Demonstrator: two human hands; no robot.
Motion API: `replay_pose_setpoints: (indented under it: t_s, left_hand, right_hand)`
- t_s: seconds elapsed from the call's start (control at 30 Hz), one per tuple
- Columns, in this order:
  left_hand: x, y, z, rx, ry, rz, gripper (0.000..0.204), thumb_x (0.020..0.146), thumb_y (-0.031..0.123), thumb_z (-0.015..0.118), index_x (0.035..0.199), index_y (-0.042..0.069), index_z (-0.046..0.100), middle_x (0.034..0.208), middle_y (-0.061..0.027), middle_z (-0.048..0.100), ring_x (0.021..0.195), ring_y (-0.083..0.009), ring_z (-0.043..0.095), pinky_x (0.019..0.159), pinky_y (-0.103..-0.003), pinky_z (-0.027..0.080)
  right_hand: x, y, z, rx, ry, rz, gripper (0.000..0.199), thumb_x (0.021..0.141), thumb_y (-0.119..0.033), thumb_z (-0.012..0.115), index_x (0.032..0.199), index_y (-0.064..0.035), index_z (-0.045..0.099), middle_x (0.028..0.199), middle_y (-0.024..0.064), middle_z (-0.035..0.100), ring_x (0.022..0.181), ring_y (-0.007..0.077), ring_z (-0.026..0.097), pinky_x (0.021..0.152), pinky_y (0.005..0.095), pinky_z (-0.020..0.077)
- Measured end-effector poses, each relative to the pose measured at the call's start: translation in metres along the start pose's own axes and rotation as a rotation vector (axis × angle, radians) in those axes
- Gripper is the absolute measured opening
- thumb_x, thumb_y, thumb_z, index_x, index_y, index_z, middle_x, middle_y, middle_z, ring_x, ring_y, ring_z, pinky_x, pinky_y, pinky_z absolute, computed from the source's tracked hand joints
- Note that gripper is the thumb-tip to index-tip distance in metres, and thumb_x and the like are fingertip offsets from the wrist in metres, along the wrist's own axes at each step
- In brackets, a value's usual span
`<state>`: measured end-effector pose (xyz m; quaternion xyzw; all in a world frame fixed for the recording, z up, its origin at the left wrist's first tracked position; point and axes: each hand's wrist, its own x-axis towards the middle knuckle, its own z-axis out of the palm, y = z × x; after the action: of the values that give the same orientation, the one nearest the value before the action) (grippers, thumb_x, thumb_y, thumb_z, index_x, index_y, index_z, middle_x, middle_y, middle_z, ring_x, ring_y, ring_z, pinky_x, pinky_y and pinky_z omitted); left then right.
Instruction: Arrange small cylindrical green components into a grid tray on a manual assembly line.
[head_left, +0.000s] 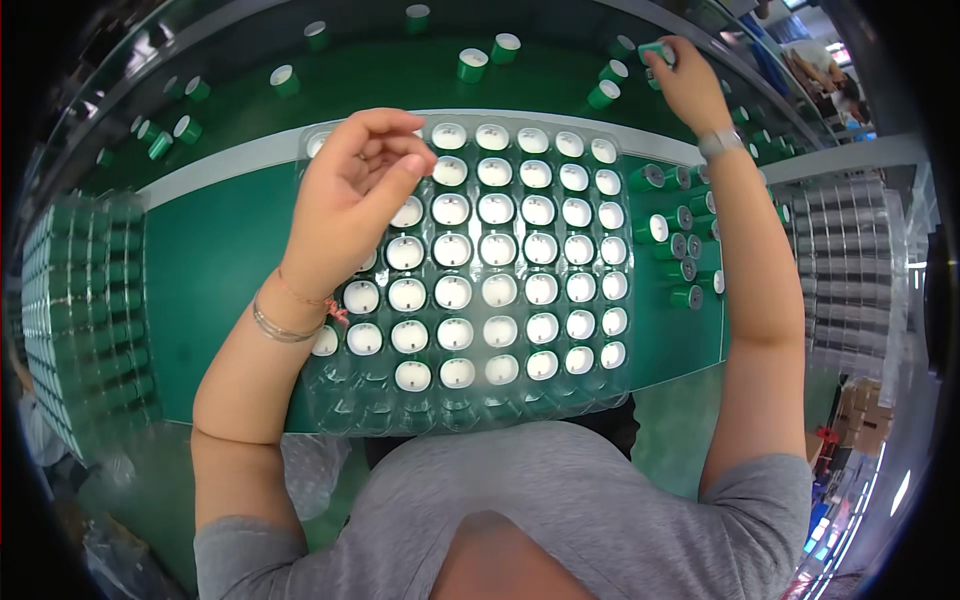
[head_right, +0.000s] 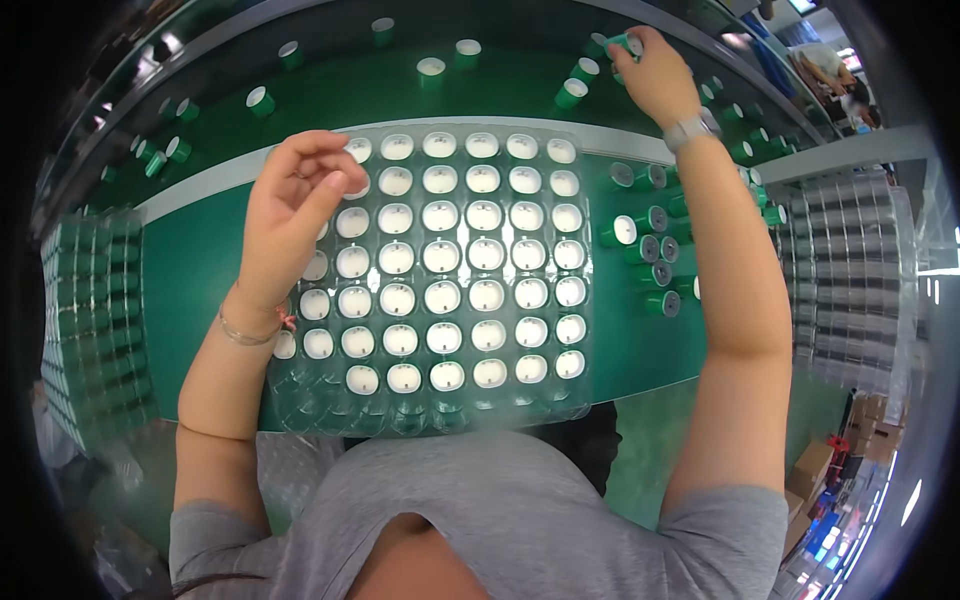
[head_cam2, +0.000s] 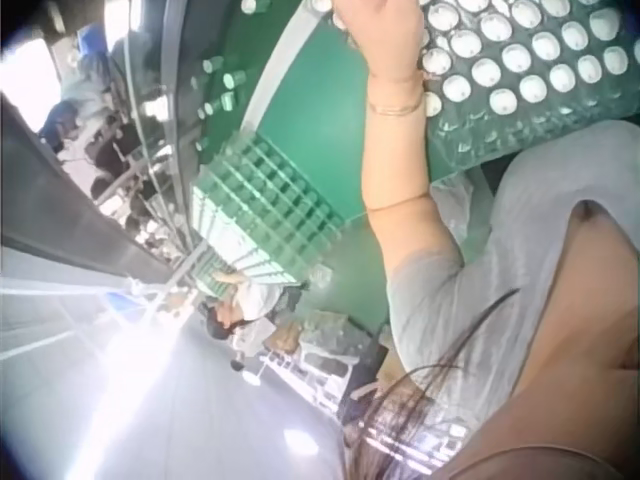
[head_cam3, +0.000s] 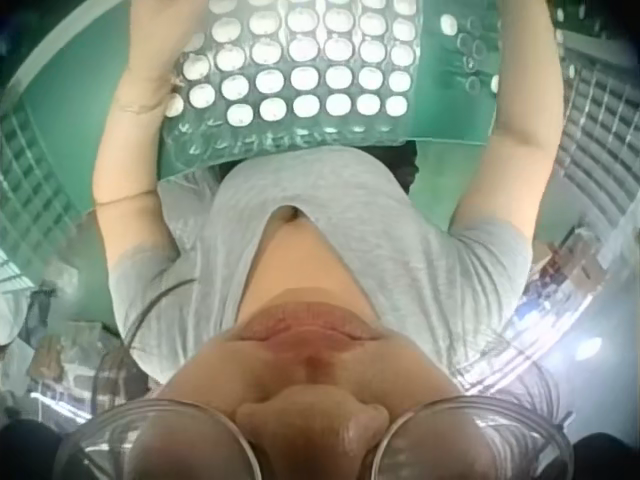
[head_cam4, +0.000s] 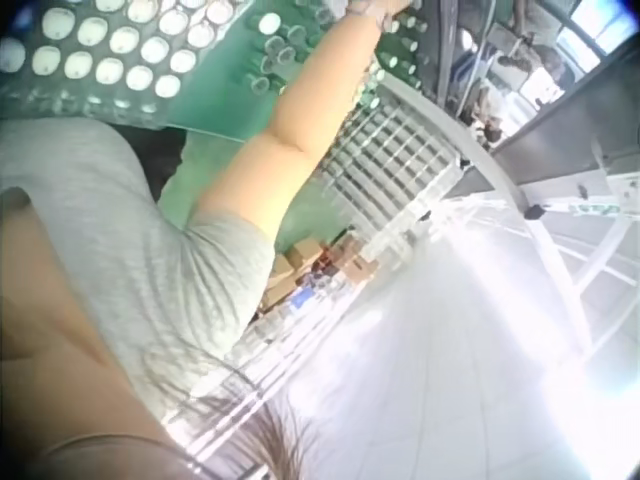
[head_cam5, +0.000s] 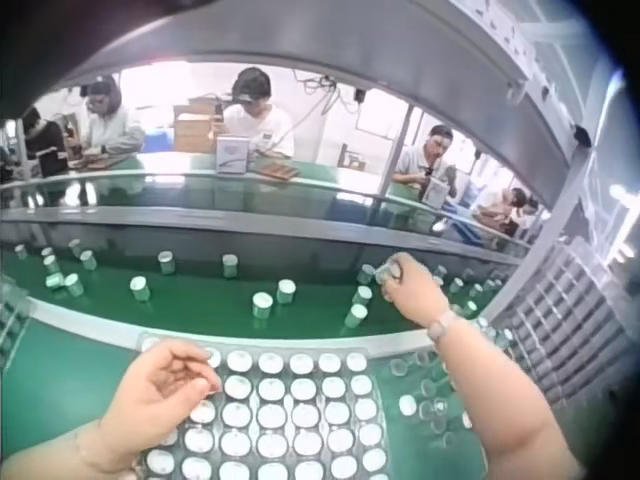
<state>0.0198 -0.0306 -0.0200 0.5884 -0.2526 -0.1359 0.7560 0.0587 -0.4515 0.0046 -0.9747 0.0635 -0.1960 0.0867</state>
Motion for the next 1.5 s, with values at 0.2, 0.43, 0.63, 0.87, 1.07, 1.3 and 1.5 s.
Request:
replay_pose_setpoints:
  t_s: [0.2,0.43,0.63,0.87,1.07,1.3,1.5]
  left_hand:
    - [-0.012,0.010,0.003,0.048,-0.081,-0.086,0.055,0.077,-0.002,0.076,0.125,0.002,0.051,0.108,-0.0079,0.059,0.094,-0.0144,0.064,0.085,-0.028,0.053]
    - [-0.008,0.011,0.012,0.190,-0.296,0.015,0.059,0.066,-0.002,0.083,0.120,0.002,0.061,0.118,-0.0083,0.055,0.100,-0.0194,0.064,0.092,-0.032,0.057]
    - [-0.004,0.012,0.011,0.045,-0.260,-0.056,0.045,0.076,-0.009,0.072,0.119,-0.001,0.062,0.119,-0.0092,0.053,0.108,-0.0189,0.059,0.091,-0.030,0.057]
    - [-0.003,0.009,0.008,0.025,-0.243,-0.104,0.042,0.080,-0.010,0.067,0.120,-0.003,0.059,0.120,-0.0105,0.054,0.108,-0.0184,0.059,0.090,-0.029,0.056]
    - [-0.003,0.008,0.009,-0.029,-0.203,-0.142,0.041,0.079,-0.009,0.069,0.117,-0.002,0.057,0.116,-0.0110,0.059,0.108,-0.0191,0.060,0.092,-0.031,0.055]
    - [-0.004,0.006,0.011,0.068,-0.243,-0.076,0.041,0.077,-0.010,0.070,0.115,-0.001,0.057,0.117,-0.0103,0.057,0.108,-0.0193,0.061,0.093,-0.032,0.055]
    - [-0.003,0.005,0.012,0.086,-0.228,-0.045,0.041,0.076,-0.010,0.070,0.114,-0.001,0.058,0.118,-0.0105,0.057,0.108,-0.0196,0.060,0.094,-0.033,0.055]
  right_hand:
    - [-0.111,-0.176,-0.063,1.044,-0.486,0.226,0.034,0.095,-0.026,0.059,0.125,-0.0114,0.054,0.093,-0.0063,0.061,0.069,-0.0014,0.050,0.051,0.0137,0.0380]
    - [-0.158,-0.212,-0.028,1.404,-0.647,0.198,0.039,0.095,-0.020,0.060,0.130,-0.0077,0.048,0.109,0.0013,0.061,0.082,0.0028,0.055,0.055,0.0151,0.0430]
    - [-0.159,-0.195,-0.024,1.411,-0.508,0.128,0.038,0.092,-0.015,0.063,0.128,-0.0056,0.050,0.108,0.0036,0.058,0.084,0.0064,0.056,0.059,0.0172,0.0461]
    - [-0.157,-0.187,-0.018,1.428,-0.271,0.036,0.031,0.083,0.003,0.069,0.112,-0.0022,0.061,0.108,0.0063,0.054,0.104,0.0149,0.054,0.083,0.0287,0.0498]
    - [-0.159,-0.188,-0.020,1.475,-0.335,0.080,0.038,0.084,0.005,0.066,0.120,-0.0004,0.054,0.112,0.0084,0.055,0.103,0.0169,0.059,0.086,0.0304,0.0520]
    - [-0.157,-0.191,-0.024,1.545,-0.419,0.269,0.035,0.090,-0.005,0.066,0.120,0.0017,0.051,0.100,0.0092,0.064,0.078,0.0124,0.065,0.066,0.0217,0.0509]
    - [-0.158,-0.185,-0.021,1.532,-0.418,0.260,0.037,0.089,-0.006,0.068,0.120,0.0020,0.051,0.097,0.0091,0.065,0.077,0.0117,0.065,0.065,0.0210,0.0505]
